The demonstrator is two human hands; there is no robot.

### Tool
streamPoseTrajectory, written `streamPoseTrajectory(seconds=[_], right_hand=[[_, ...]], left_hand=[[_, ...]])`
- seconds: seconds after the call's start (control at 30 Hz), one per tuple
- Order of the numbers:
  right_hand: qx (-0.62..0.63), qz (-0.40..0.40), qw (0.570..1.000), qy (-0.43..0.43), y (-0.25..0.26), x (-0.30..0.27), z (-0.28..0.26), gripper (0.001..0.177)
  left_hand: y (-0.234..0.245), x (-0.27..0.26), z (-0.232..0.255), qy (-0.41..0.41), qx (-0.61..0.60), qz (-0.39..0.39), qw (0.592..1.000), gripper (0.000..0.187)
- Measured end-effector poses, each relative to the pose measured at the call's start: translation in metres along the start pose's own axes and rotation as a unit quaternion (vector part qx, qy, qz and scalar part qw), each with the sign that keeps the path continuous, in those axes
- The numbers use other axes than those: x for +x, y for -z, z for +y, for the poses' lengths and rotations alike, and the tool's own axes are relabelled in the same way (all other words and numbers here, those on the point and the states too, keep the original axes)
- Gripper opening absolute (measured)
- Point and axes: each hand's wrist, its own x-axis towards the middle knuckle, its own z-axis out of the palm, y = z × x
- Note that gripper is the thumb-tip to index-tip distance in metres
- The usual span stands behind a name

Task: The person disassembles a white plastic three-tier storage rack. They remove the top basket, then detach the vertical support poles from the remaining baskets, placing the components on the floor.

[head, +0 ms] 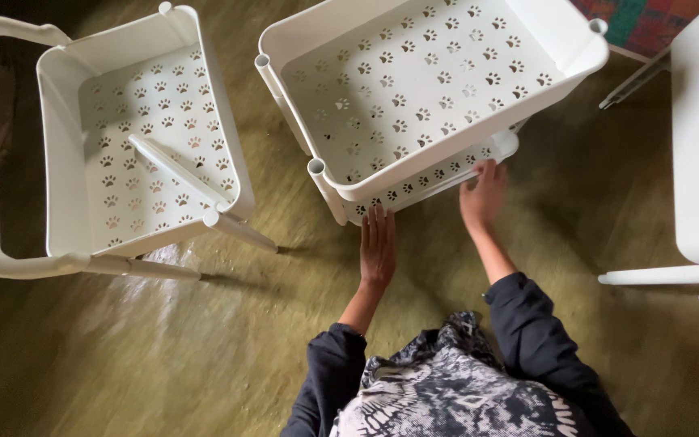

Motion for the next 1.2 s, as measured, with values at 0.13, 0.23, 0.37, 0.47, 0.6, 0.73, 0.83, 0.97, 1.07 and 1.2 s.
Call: streamPoseTrajectory(seconds=[0.13,0.23,0.37,0.47,0.6,0.73,0.83,0.97,1.07,1.2], right_hand=[[-0.076,-0.063,0.99,0.103,0.024,0.016,0.007,0.051],[-0.095,-0.065,0.976,0.186,0.028,0.019,0.013,0.038],[-0.103,-0.059,0.972,0.202,0.027,0.029,0.014,0.026],[-0.096,-0.078,0.977,0.174,0.028,0.03,0.007,0.023],[-0.105,-0.089,0.977,0.161,0.033,0.021,-0.007,0.023],[-0.065,-0.098,0.979,0.167,0.032,0.007,-0.016,0.017],[-0.079,-0.091,0.972,0.2,0.029,-0.004,-0.019,0.027],[-0.052,-0.101,0.978,0.177,0.023,-0.029,-0.034,0.036],[-0.018,-0.108,0.98,0.167,0.018,-0.04,-0.051,0.028],[0.089,-0.074,0.973,0.198,0.014,-0.045,-0.063,0.019]], left_hand=[[0.018,0.018,0.004,0.016,-0.03,0.016,0.999,0.093],[0.019,0.02,0.006,0.014,0.056,-0.015,0.998,0.101],[0.003,0.024,0.011,0.023,0.094,-0.006,0.995,0.105],[-0.015,0.031,0.007,0.045,0.093,-0.008,0.995,0.105],[-0.02,0.046,-0.005,0.089,0.104,-0.029,0.99,0.103],[-0.004,0.068,-0.015,0.139,0.067,-0.013,0.988,0.1],[0.006,0.078,-0.017,0.176,-0.012,0.026,0.984,0.094],[0.009,0.089,-0.018,0.223,-0.216,0.092,0.946,0.084],[0.019,0.086,-0.01,0.221,-0.318,0.117,0.915,0.08],[0.03,0.078,0.008,0.186,-0.331,0.154,0.912,0.078]])
